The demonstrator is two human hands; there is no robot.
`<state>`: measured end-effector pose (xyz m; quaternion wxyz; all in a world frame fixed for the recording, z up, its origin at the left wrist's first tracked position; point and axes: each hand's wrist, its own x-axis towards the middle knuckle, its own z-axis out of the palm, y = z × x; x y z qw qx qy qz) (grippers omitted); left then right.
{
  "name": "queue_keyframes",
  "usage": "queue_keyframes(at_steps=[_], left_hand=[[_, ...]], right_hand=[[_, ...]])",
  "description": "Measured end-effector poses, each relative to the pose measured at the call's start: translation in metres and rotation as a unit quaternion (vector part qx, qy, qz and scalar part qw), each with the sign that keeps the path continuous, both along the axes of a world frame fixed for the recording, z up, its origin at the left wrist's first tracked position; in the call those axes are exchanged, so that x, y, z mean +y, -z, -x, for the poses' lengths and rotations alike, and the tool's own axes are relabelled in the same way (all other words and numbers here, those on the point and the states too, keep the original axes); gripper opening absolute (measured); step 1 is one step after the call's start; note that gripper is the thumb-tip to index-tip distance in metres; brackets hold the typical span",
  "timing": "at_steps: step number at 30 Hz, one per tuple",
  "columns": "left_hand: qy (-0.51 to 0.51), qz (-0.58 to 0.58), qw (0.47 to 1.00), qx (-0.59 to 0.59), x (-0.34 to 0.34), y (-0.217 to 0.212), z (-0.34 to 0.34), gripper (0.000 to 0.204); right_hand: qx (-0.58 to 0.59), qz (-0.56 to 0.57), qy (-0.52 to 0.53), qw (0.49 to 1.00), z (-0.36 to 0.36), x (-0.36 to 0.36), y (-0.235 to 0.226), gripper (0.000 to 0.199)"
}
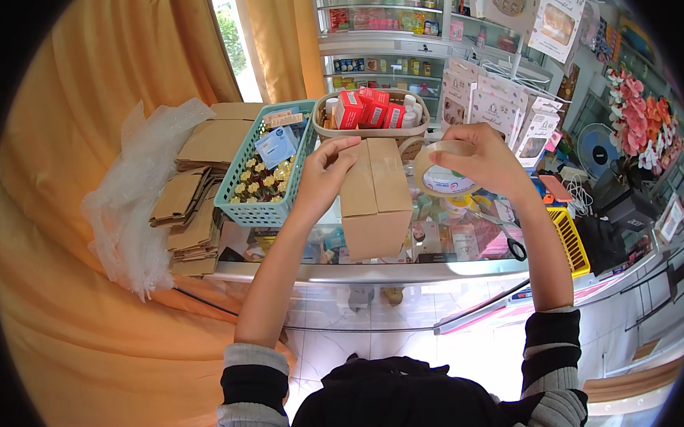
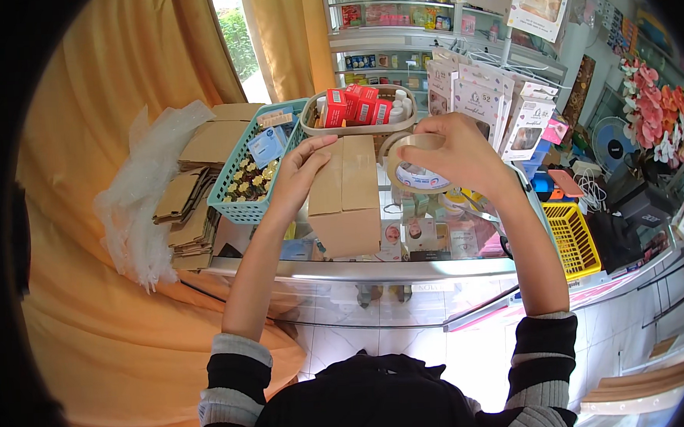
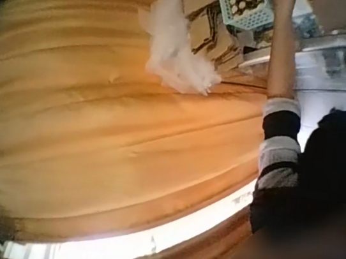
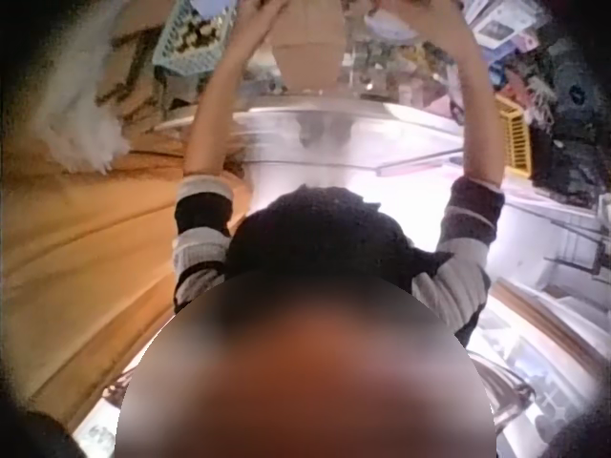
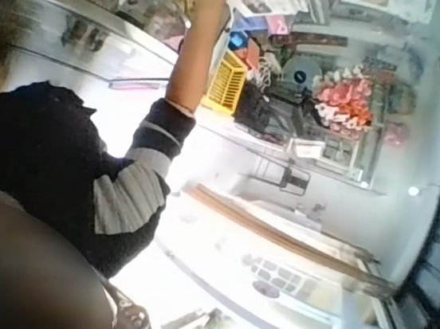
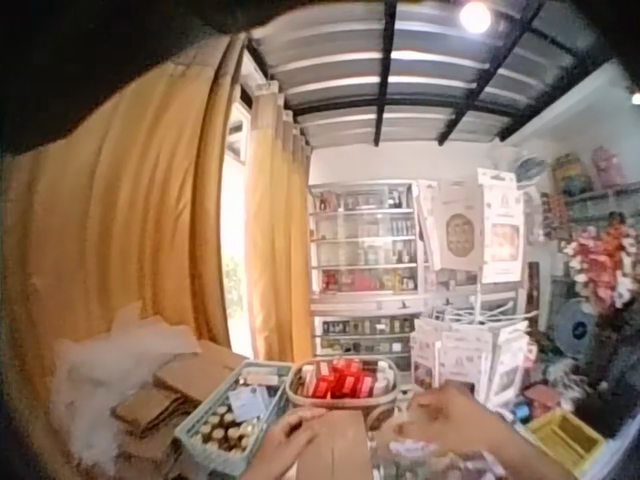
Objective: Assembling a small cardboard box and sealing it with adhesive tape.
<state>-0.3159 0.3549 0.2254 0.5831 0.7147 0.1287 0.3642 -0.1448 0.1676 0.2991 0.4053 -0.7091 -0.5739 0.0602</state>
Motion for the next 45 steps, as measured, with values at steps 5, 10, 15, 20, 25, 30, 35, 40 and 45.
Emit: queue_keyframes(at_steps=[5, 10, 15, 20, 25, 30, 35, 40, 45], left_hand=[[-0.043, -0.031, 0.997, 0.063, -0.003, -0.008, -0.004, 0.044], [-0.022, -0.015, 0.995, 0.094, -0.001, -0.014, -0.001, 0.047], [0.035, -0.206, 0.973, 0.094, 0.012, -0.018, -0.002, 0.043], [0.100, -0.221, 0.960, 0.141, -0.001, -0.031, -0.003, 0.034], [0.030, -0.219, 0.962, 0.158, -0.012, -0.036, -0.004, 0.039], [0.039, -0.170, 0.968, 0.179, 0.001, -0.034, -0.008, 0.044], [-0.003, -0.109, 0.985, 0.135, 0.011, -0.014, -0.003, 0.060], [0.081, 0.029, 0.975, 0.204, -0.005, -0.016, 0.016, 0.083], [0.087, 0.027, 0.983, 0.160, -0.009, -0.023, 0.008, 0.070]], right_hand=[[0.007, 0.026, 0.005, 1.000, 0.001, -0.003, 0.001, 0.029], [0.008, 0.008, 0.000, 1.000, 0.001, -0.004, 0.006, 0.028], [0.009, 0.000, -0.002, 1.000, 0.005, -0.001, 0.008, 0.028], [-0.010, -0.004, 0.001, 1.000, 0.003, -0.003, 0.011, 0.028], [0.000, 0.002, 0.001, 1.000, 0.001, -0.003, 0.014, 0.029], [0.010, 0.002, -0.006, 1.000, 0.005, -0.003, 0.014, 0.030], [-0.008, -0.005, -0.005, 1.000, 0.008, -0.001, 0.012, 0.030], [0.008, 0.008, 0.000, 1.000, 0.007, -0.003, 0.015, 0.030], [-0.009, -0.024, -0.007, 1.000, 0.006, 0.001, 0.021, 0.029]])
